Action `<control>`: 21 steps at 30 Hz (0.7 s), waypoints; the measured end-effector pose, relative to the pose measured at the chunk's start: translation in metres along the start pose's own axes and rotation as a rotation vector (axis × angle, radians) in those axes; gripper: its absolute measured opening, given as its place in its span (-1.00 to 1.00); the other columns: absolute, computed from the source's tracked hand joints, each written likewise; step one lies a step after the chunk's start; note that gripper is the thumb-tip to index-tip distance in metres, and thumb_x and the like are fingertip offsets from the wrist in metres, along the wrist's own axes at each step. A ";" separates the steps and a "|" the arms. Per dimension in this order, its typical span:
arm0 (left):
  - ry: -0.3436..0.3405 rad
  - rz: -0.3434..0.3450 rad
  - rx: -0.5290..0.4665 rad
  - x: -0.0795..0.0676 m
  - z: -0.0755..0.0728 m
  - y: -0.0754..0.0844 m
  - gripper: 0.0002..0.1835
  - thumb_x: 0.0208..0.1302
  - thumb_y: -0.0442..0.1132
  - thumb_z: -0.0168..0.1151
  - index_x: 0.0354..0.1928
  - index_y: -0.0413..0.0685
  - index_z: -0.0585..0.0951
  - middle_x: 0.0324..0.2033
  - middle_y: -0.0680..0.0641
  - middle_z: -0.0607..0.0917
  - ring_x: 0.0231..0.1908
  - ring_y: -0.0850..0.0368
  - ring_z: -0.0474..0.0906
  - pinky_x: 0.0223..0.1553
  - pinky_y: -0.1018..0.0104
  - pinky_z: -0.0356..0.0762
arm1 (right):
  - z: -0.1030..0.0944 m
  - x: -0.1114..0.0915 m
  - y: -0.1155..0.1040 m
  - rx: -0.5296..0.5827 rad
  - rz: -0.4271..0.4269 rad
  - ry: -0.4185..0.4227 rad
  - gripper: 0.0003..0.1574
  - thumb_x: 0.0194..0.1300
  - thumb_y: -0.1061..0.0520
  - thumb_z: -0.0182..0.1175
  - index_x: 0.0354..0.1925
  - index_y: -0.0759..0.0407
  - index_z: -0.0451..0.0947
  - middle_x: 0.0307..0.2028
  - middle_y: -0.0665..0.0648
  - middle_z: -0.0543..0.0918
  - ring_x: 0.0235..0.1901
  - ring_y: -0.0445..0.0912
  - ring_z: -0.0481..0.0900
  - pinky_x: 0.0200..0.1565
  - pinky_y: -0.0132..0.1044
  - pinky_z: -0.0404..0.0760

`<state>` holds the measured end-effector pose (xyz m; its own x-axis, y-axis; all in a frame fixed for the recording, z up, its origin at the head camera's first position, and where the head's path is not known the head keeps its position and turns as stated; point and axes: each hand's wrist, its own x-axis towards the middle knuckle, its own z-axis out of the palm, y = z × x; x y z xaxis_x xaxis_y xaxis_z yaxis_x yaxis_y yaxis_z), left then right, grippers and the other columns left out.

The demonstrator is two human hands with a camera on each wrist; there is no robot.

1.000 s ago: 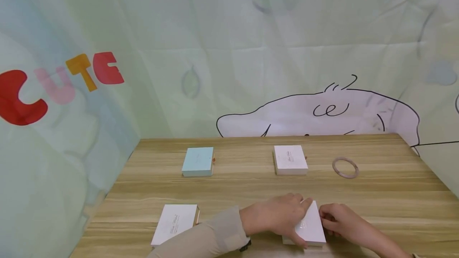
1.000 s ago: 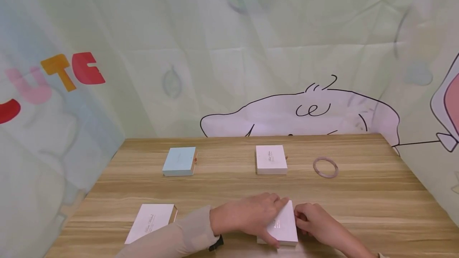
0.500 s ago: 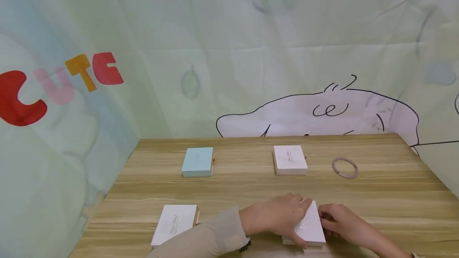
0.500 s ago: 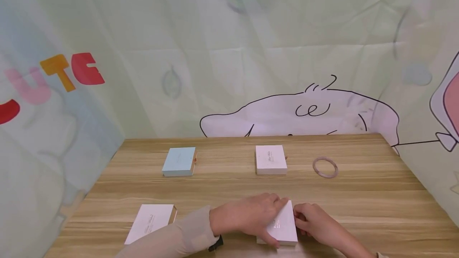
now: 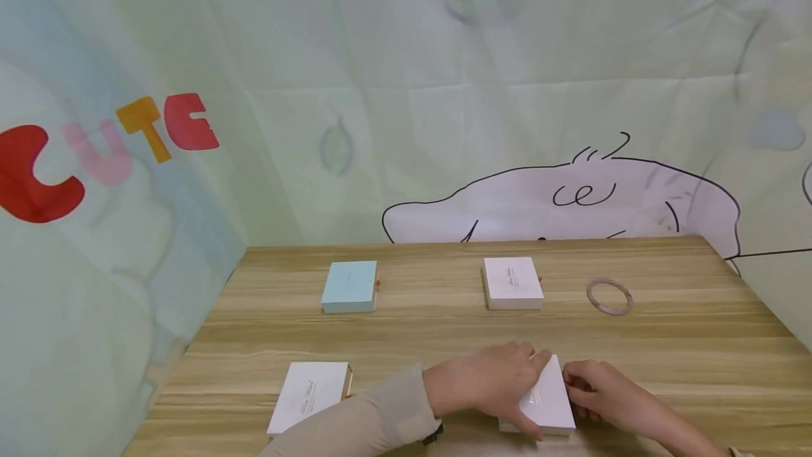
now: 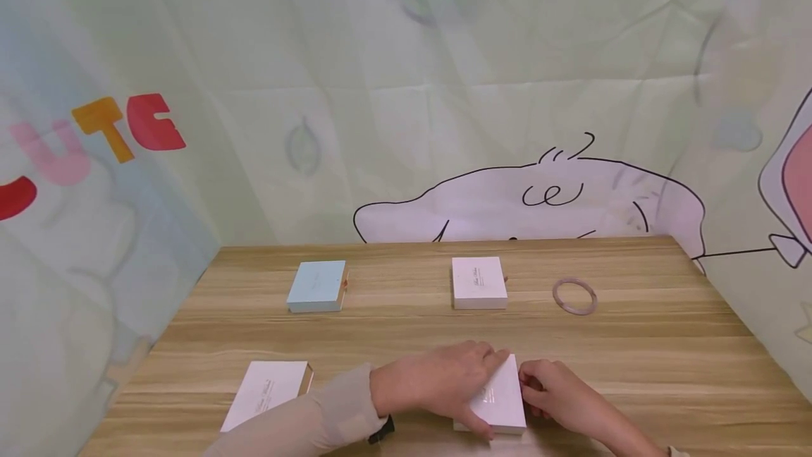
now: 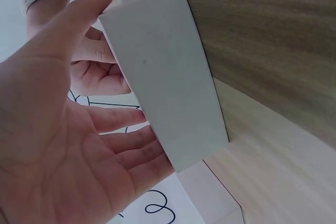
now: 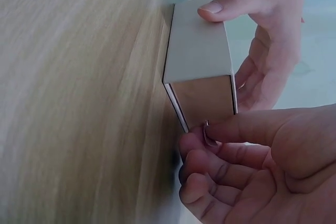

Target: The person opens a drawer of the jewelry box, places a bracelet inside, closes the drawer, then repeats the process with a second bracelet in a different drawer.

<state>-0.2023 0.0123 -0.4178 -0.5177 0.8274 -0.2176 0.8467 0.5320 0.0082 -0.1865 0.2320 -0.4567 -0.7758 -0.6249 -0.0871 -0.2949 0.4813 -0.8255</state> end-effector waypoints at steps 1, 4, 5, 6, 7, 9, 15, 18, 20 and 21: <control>0.002 0.000 0.002 0.000 0.000 0.000 0.19 0.01 0.51 0.28 0.49 -0.17 0.21 0.14 0.01 0.51 0.03 0.31 0.43 0.10 0.54 0.33 | -0.001 0.000 0.000 0.004 -0.007 -0.004 -0.77 0.42 0.31 0.11 -0.41 0.10 0.46 -0.61 -0.13 0.49 -0.66 -0.31 0.39 -0.63 -0.37 0.43; 0.018 -0.003 0.014 -0.001 0.000 0.000 0.19 0.01 0.56 0.22 0.49 -0.15 0.22 0.11 0.02 0.53 0.00 0.32 0.43 0.07 0.54 0.34 | -0.003 -0.001 0.002 0.018 -0.031 -0.018 -0.77 0.42 0.32 0.10 -0.40 0.11 0.46 -0.60 -0.13 0.50 -0.65 -0.31 0.41 -0.63 -0.36 0.45; 0.023 -0.005 0.016 -0.002 0.000 0.000 0.19 0.02 0.57 0.19 0.49 -0.15 0.22 0.11 0.02 0.53 0.00 0.32 0.43 0.08 0.54 0.34 | -0.004 -0.001 0.002 0.022 -0.044 -0.021 -0.77 0.42 0.32 0.09 -0.40 0.11 0.47 -0.59 -0.13 0.51 -0.65 -0.31 0.41 -0.63 -0.35 0.46; 0.025 -0.010 0.014 -0.002 0.000 0.000 0.18 0.04 0.58 0.16 0.49 -0.14 0.23 0.12 0.02 0.53 0.01 0.32 0.43 0.09 0.54 0.33 | -0.005 -0.001 0.003 0.027 -0.054 -0.023 -0.77 0.43 0.32 0.09 -0.40 0.12 0.47 -0.59 -0.13 0.51 -0.64 -0.31 0.42 -0.64 -0.34 0.47; 0.026 -0.015 0.015 -0.003 -0.001 0.000 0.16 0.06 0.58 0.13 0.49 -0.13 0.23 0.14 0.03 0.52 0.04 0.31 0.42 0.11 0.52 0.33 | -0.006 -0.001 0.003 0.030 -0.065 -0.022 -0.77 0.43 0.32 0.09 -0.40 0.13 0.47 -0.59 -0.13 0.52 -0.64 -0.32 0.42 -0.64 -0.33 0.47; 0.025 -0.030 0.003 -0.003 -0.001 0.000 0.13 0.10 0.59 0.07 0.50 -0.10 0.23 0.17 0.03 0.51 0.09 0.30 0.41 0.14 0.51 0.31 | -0.008 -0.002 0.003 0.041 -0.083 -0.021 -0.78 0.45 0.31 0.08 -0.39 0.14 0.48 -0.58 -0.13 0.52 -0.64 -0.32 0.43 -0.65 -0.32 0.48; 0.037 -0.082 -0.088 -0.002 -0.003 -0.001 0.02 0.18 0.56 0.00 0.50 0.02 0.25 0.16 0.06 0.51 0.07 0.29 0.41 0.07 0.49 0.38 | -0.015 -0.002 0.002 0.083 -0.106 -0.027 -0.81 0.47 0.28 0.08 -0.36 0.20 0.51 -0.58 -0.10 0.54 -0.64 -0.31 0.44 -0.66 -0.29 0.49; 0.060 -0.086 -0.103 -0.001 -0.005 -0.002 -0.01 0.20 0.55 -0.01 0.48 0.05 0.27 0.12 0.06 0.52 0.03 0.31 0.42 0.02 0.50 0.39 | -0.018 -0.002 0.002 0.097 -0.099 -0.028 -0.82 0.47 0.29 0.08 -0.34 0.23 0.52 -0.57 -0.08 0.55 -0.63 -0.30 0.45 -0.65 -0.30 0.49; 0.086 -0.070 -0.111 -0.001 -0.005 -0.005 -0.04 0.22 0.53 0.01 0.47 0.04 0.30 0.10 0.06 0.53 0.00 0.32 0.42 0.02 0.51 0.38 | -0.020 -0.002 0.002 0.109 -0.099 -0.028 -0.82 0.47 0.31 0.07 -0.33 0.27 0.53 -0.57 -0.06 0.56 -0.62 -0.29 0.45 -0.64 -0.30 0.50; 0.095 -0.064 -0.118 -0.001 -0.005 -0.006 -0.05 0.23 0.52 0.01 0.46 0.03 0.30 0.11 0.06 0.53 0.02 0.31 0.43 0.05 0.50 0.38 | -0.021 -0.002 0.002 0.112 -0.101 -0.027 -0.82 0.47 0.32 0.06 -0.32 0.28 0.53 -0.57 -0.04 0.56 -0.62 -0.29 0.46 -0.63 -0.30 0.50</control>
<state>-0.2073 0.0090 -0.4131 -0.5844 0.8013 -0.1279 0.7941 0.5972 0.1132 -0.1976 0.2470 -0.4458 -0.7295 -0.6838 -0.0138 -0.3057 0.3441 -0.8878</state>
